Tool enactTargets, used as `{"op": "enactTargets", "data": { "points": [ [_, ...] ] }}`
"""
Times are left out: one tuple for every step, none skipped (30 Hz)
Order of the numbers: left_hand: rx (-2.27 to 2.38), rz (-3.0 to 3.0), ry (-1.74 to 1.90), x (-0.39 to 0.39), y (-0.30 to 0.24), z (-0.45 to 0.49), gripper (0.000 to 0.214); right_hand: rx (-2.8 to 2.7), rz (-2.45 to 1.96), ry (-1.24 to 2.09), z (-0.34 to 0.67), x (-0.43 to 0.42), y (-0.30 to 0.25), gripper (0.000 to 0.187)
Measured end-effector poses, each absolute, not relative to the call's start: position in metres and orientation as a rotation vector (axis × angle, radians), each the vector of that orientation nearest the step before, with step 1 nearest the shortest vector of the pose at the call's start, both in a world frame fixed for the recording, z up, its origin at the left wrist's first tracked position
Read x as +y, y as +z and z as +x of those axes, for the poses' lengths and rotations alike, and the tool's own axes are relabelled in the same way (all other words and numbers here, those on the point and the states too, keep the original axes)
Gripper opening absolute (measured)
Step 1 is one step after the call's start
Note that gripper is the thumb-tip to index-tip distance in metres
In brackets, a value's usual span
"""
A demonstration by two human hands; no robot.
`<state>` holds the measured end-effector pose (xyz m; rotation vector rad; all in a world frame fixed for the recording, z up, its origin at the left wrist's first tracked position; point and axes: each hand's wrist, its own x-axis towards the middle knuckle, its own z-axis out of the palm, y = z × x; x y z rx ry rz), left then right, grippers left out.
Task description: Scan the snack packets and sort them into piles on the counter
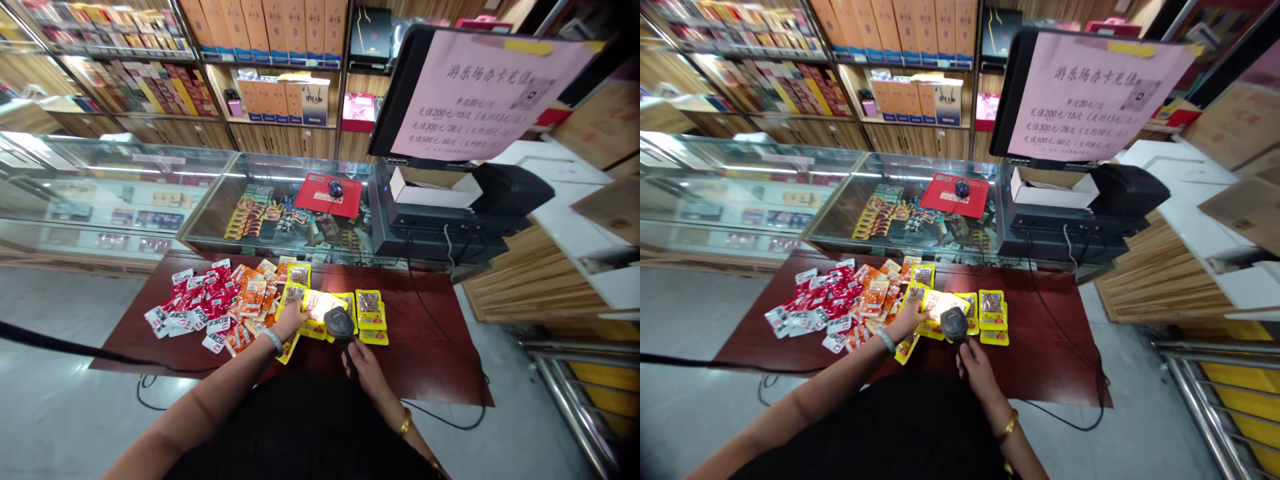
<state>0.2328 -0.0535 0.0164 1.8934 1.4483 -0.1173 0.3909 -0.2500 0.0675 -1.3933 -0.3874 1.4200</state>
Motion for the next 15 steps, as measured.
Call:
{"op": "enactTargets", "data": {
  "points": [
    [1.445,1.920,-0.142,-0.054,0.014,0.234,0.023,-0.384,-1.390,1.416,0.392,-0.251,0.069,0.051],
    [1.445,1.926,-0.158,-0.055,0.012,0.236,0.024,-0.374,-1.390,1.410,0.393,-0.252,0.070,0.051],
    [1.445,1.910,-0.160,-0.056,0.011,0.238,0.025,-0.360,-1.391,1.405,0.394,-0.254,0.071,0.053],
    [1.443,1.875,-0.148,-0.058,0.010,0.241,0.026,-0.345,-1.396,1.404,0.394,-0.255,0.071,0.054],
    [1.434,1.833,-0.127,-0.060,0.009,0.245,0.027,-0.330,-1.401,1.405,0.395,-0.257,0.070,0.055],
    [1.406,1.788,-0.097,-0.062,0.008,0.250,0.027,-0.319,-1.407,1.405,0.395,-0.259,0.069,0.056],
    [1.354,1.745,-0.059,-0.064,0.008,0.256,0.027,-0.313,-1.411,1.407,0.396,-0.260,0.067,0.056],
    [1.289,1.705,-0.022,-0.067,0.007,0.263,0.026,-0.310,-1.415,1.404,0.396,-0.262,0.066,0.056],
    [1.223,1.677,0.011,-0.069,0.007,0.270,0.025,-0.309,-1.418,1.401,0.397,-0.264,0.064,0.055],
    [1.174,1.674,0.033,-0.072,0.006,0.276,0.025,-0.310,-1.420,1.399,0.397,-0.265,0.062,0.054],
    [1.152,1.702,0.053,-0.075,0.006,0.281,0.026,-0.312,-1.421,1.399,0.398,-0.266,0.060,0.054],
    [1.161,1.758,0.067,-0.077,0.004,0.284,0.030,-0.313,-1.421,1.402,0.399,-0.267,0.059,0.054],
    [1.193,1.830,0.072,-0.080,0.003,0.286,0.037,-0.313,-1.419,1.408,0.399,-0.268,0.057,0.054],
    [1.228,1.900,0.065,-0.083,0.000,0.287,0.047,-0.310,-1.416,1.416,0.400,-0.269,0.056,0.054],
    [1.251,1.952,0.047,-0.087,-0.003,0.286,0.058,-0.304,-1.414,1.423,0.400,-0.269,0.055,0.055]
  ]
}}
